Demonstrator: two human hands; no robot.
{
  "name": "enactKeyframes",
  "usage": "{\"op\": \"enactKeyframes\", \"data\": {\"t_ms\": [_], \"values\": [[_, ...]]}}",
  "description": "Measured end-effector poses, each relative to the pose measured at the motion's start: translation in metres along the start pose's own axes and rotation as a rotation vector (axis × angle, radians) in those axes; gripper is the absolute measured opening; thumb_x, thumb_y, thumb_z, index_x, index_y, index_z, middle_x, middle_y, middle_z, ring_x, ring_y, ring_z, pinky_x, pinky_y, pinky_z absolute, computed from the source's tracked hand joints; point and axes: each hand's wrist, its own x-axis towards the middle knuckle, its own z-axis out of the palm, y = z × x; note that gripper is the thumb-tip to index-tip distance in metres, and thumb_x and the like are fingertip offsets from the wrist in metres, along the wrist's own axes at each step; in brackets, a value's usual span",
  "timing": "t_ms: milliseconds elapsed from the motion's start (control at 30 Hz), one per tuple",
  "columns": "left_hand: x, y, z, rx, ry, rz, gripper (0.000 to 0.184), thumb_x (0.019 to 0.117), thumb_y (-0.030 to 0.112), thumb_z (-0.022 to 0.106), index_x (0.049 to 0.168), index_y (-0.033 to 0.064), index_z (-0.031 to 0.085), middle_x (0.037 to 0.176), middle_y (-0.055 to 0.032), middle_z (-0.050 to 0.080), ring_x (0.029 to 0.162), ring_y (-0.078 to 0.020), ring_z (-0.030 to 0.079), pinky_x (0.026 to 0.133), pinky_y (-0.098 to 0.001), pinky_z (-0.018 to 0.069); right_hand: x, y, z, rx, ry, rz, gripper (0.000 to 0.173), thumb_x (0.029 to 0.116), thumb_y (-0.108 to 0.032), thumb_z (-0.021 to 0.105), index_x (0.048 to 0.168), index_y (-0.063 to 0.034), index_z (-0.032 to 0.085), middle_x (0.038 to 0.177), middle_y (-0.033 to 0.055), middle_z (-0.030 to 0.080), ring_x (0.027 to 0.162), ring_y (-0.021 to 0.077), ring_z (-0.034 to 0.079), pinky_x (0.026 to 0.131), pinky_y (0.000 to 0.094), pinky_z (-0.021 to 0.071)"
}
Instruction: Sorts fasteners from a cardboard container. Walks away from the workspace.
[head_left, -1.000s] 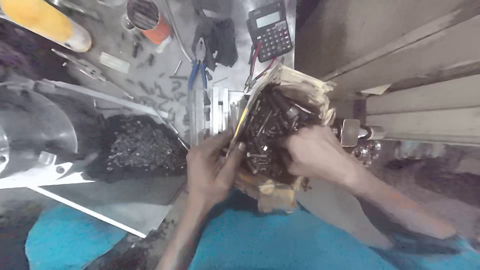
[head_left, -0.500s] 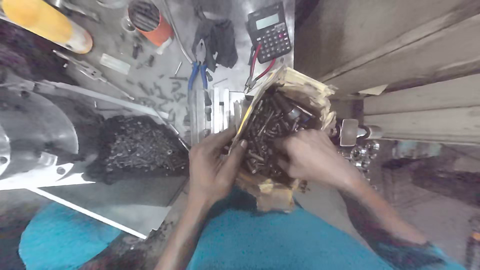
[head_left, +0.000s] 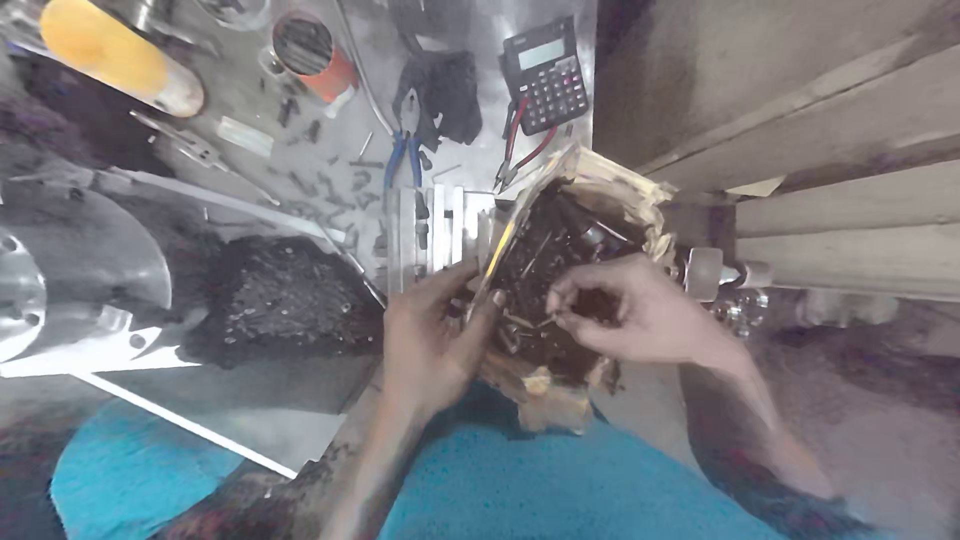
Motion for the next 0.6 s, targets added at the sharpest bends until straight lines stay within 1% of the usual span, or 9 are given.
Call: {"op": "enactKeyframes", "data": {"t_ms": [33,67,100,167,233,367,467,567,600], "values": [[0.0,0.002,0.0,0.024,0.001,-0.014,0.035,0.0956,0.031,0.063,0.122,0.0098,0.071,0.098,0.0038,0.074,0.082,-0.0027,0.069,0.073,-0.0256,0.0608,0.0,0.002,-0.004,0.162,0.024,-0.066,0.014,0.0825,-0.017,0.071,0.096,-0.0138,0.073,0.077,-0.0109,0.068,0.064,-0.0034,0.061,0.054,0.0165,0.0541],[0.0,0.004,-0.001,0.058,0.001,-0.02,0.034,0.0964,0.031,0.062,0.122,0.0109,0.071,0.097,0.0049,0.074,0.08,-0.0016,0.068,0.071,-0.0249,0.0602,0.0,0.003,-0.006,0.297,0.046,-0.115,0.016,0.083,-0.012,0.071,0.098,-0.0091,0.071,0.079,-0.0075,0.066,0.062,-0.0019,0.058,0.053,0.0152,0.0511],[-0.001,0.005,-0.002,0.115,0.007,-0.015,0.033,0.0973,0.033,0.06,0.12,0.0122,0.073,0.093,0.0063,0.074,0.077,-0.0002,0.068,0.069,-0.0247,0.0596,-0.001,0.004,-0.008,0.371,0.066,-0.145,0.016,0.0834,-0.01,0.07,0.1,-0.0079,0.069,0.08,-0.0062,0.065,0.062,-0.0012,0.057,0.052,0.0149,0.05],[-0.006,0.007,-0.003,0.249,0.043,0.036,0.031,0.0993,0.034,0.056,0.11,0.0116,0.075,0.083,0.0063,0.072,0.07,0.0003,0.065,0.065,-0.0258,0.0571,-0.003,0.005,-0.009,0.456,0.097,-0.188,0.016,0.0848,-0.011,0.069,0.1,-0.0073,0.068,0.085,-0.0038,0.067,0.065,0.0007,0.059,0.054,0.0163,0.0515],[-0.014,0.005,-0.001,0.323,0.095,0.118,0.034,0.1024,0.033,0.053,0.103,0.0069,0.075,0.079,0.0014,0.071,0.069,-0.0023,0.064,0.064,-0.0273,0.0555,-0.002,0.007,-0.009,0.53,0.125,-0.248,0.014,0.087,-0.012,0.068,0.1,-0.0062,0.066,0.086,-0.0022,0.067,0.067,0.0014,0.06,0.057,0.0166,0.0524],[-0.036,0.002,0.01,0.359,0.233,0.188,0.038,0.1033,0.029,0.053,0.094,-0.0004,0.075,0.076,-0.0063,0.073,0.068,-0.002,0.067,0.064,-0.0203,0.0555,0.002,0.004,-0.004,0.598,0.246,-0.317,0.014,0.0876,-0.008,0.067,0.101,-0.0029,0.067,0.085,-0.0017,0.067,0.067,-0.0002,0.057,0.057,0.0151,0.0497],[-0.049,0.004,0.009,0.367,0.295,0.173,0.036,0.1019,0.026,0.055,0.097,-0.004,0.075,0.077,-0.0073,0.073,0.068,-0.0004,0.068,0.064,-0.0183,0.0563,0.008,0.001,0.001,0.602,0.299,-0.335,0.017,0.0863,-0.005,0.067,0.103,-0.0019,0.067,0.089,0.0002,0.068,0.066,0.0003,0.056,0.055,0.0152,0.0483],[-0.055,0.005,0.005,0.351,0.294,0.157,0.033,0.1018,0.025,0.058,0.096,-0.0038,0.074,0.078,-0.0053,0.073,0.07,0.0025,0.067,0.065,-0.0153,0.0565,0.012,-0.003,0.006,0.625,0.299,-0.359,0.017,0.086,-0.006,0.069,0.103,-0.0019,0.068,0.09,0.0009,0.068,0.063,0.0,0.055,0.052,0.0151,0.0464],[-0.056,0.007,0.004,0.346,0.282,0.155,0.032,0.1011,0.023,0.058,0.098,-0.0045,0.074,0.08,-0.0057,0.074,0.072,0.0024,0.068,0.067,-0.0153,0.0578,0.012,-0.004,0.008,0.63,0.294,-0.366,0.017,0.0862,-0.007,0.069,0.103,-0.0016,0.068,0.091,0.0014,0.068,0.064,0.0007,0.056,0.053,0.0159,0.0476]]}}
